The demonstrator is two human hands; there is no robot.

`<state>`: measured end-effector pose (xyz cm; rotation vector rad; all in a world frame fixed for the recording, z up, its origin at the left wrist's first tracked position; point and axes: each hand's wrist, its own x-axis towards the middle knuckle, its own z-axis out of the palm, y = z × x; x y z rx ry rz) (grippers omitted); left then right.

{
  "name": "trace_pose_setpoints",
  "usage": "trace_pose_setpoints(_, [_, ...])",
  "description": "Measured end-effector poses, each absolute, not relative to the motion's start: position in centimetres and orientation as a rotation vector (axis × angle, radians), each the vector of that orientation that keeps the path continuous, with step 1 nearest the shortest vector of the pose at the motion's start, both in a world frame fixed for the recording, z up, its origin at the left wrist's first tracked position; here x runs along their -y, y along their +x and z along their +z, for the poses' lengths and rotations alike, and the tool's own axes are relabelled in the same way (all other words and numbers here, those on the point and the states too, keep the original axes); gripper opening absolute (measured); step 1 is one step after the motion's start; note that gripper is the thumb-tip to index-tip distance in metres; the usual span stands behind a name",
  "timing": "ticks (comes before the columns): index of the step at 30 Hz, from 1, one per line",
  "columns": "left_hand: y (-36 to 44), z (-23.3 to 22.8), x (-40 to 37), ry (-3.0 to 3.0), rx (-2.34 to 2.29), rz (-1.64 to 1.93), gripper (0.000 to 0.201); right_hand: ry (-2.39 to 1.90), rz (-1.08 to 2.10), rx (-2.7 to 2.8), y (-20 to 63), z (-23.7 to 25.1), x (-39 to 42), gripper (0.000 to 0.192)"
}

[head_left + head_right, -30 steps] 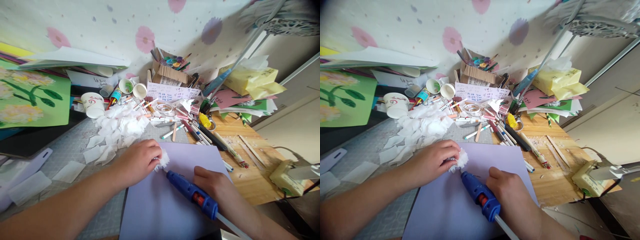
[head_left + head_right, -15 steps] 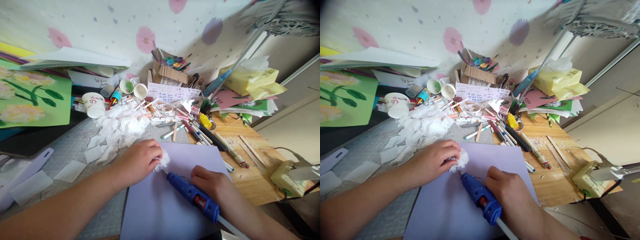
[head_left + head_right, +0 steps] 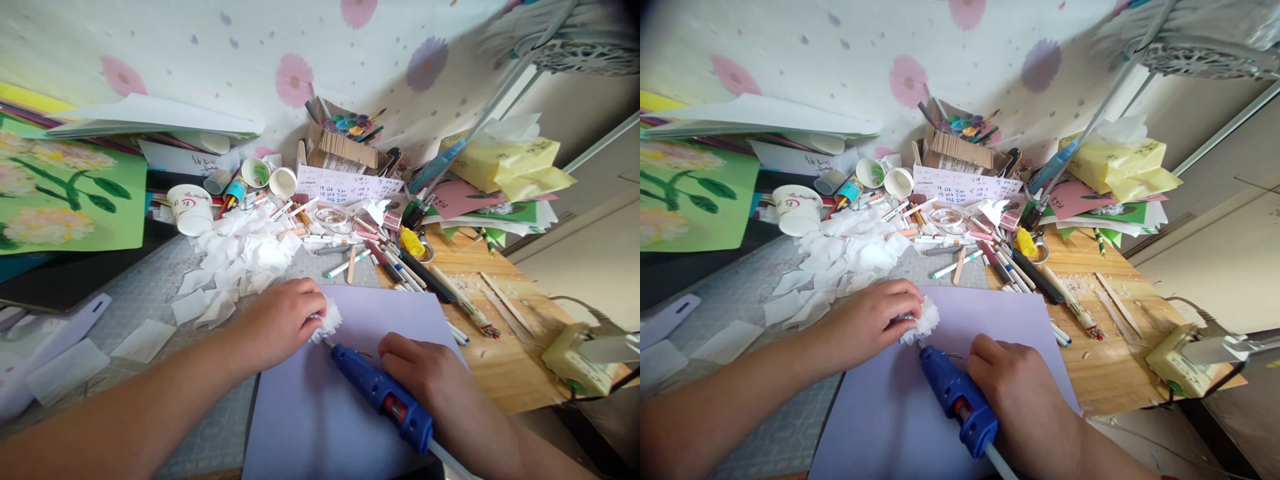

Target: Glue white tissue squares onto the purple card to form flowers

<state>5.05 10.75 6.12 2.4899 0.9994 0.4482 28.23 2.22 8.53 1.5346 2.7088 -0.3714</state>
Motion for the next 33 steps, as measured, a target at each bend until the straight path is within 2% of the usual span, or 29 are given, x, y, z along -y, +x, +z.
trace_pose_setpoints(5, [5.1,6.0,-10.9,2.49,-0.999,0.448,0.008,1.498,-0.226,-2.677,28.8,8.0,-2.4,0.02])
trace_pose_setpoints(11, [5.0,6.0,-10.9,2.487,-0.997,0.444,0.008,1.52,-0.332,-2.655,29.2,8.7,-2.4,0.016])
trace_pose_setpoints(17, [5.0,6.0,-10.8,2.49,-0.988,0.467,0.01,1.56,-0.179,-2.622,29.6,8.4,-2.2,0.026])
trace_pose_setpoints(25, [5.1,6.0,-10.9,2.495,-0.991,0.461,0.01,1.599,-0.261,-2.619,29.6,8.3,-2.5,0.016])
trace_pose_setpoints(33, [5.0,6.0,-10.9,2.486,-0.98,0.459,0.01,1.576,-0.329,-2.58,29.3,9.0,-2.3,0.021])
